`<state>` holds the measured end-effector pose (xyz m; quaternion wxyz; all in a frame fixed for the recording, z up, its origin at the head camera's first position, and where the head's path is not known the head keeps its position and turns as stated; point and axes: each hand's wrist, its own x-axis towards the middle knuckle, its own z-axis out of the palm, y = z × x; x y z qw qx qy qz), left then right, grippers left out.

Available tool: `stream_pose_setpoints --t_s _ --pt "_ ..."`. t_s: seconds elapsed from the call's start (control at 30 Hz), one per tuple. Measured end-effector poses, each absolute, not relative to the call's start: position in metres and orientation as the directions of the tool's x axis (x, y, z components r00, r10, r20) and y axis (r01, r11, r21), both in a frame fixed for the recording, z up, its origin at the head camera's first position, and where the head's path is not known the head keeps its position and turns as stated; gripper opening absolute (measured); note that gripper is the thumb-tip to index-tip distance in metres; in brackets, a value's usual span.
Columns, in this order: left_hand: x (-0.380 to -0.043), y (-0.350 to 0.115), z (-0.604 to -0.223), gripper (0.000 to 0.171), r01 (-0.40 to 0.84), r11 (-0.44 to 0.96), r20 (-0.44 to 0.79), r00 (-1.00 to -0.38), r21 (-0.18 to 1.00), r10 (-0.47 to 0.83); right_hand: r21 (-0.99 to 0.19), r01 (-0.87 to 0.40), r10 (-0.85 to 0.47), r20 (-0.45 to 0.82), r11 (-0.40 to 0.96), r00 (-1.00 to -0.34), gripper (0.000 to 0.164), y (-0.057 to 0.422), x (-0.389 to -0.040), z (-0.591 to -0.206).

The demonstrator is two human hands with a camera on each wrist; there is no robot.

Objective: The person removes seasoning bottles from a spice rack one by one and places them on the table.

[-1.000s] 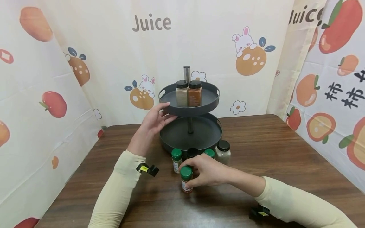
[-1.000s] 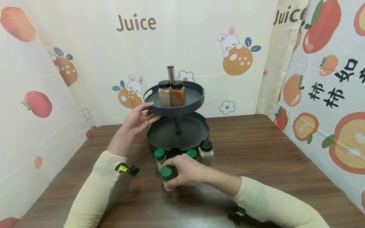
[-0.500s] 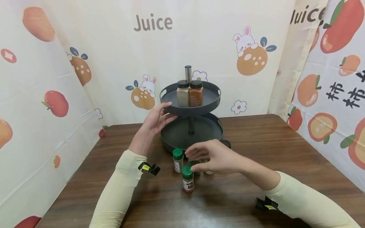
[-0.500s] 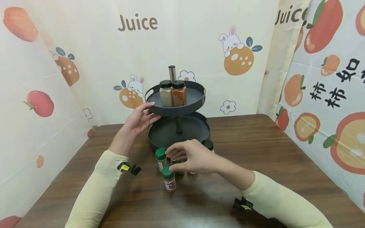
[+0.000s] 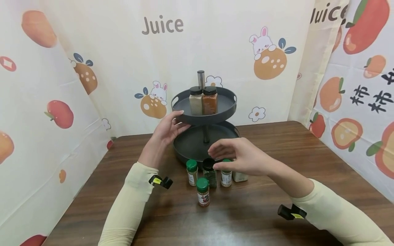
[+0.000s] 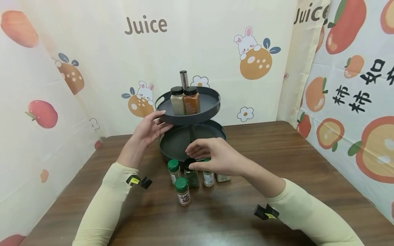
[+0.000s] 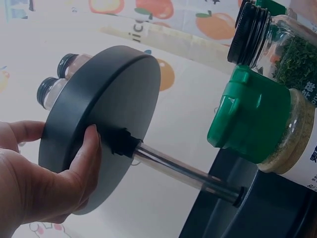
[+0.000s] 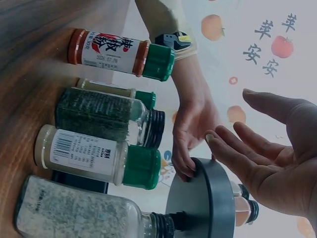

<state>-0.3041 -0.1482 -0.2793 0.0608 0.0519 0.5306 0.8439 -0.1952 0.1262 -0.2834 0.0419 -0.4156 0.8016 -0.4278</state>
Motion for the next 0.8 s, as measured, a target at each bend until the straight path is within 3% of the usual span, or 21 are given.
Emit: stream_pose_setpoints --t_s 0.67,0.8 --pt "-0.3039 -0.149 -0.28 0.065 -0.05 -0.426 0.019 -0.987 0.903 0.157 -0.689 -0.652 -0.678 0.318 0.315 -0.663 0.035 0.1332 -0.1937 -0.2748" --pt "-0.3033 -0.1495 -0.2792 0.061 -0.049 -0.426 0.016 -0.989 0.903 0.15 -0.69 -0.65 -0.678 0.314 0.317 -0.664 0.037 0.1332 -0.1937 -0.2735"
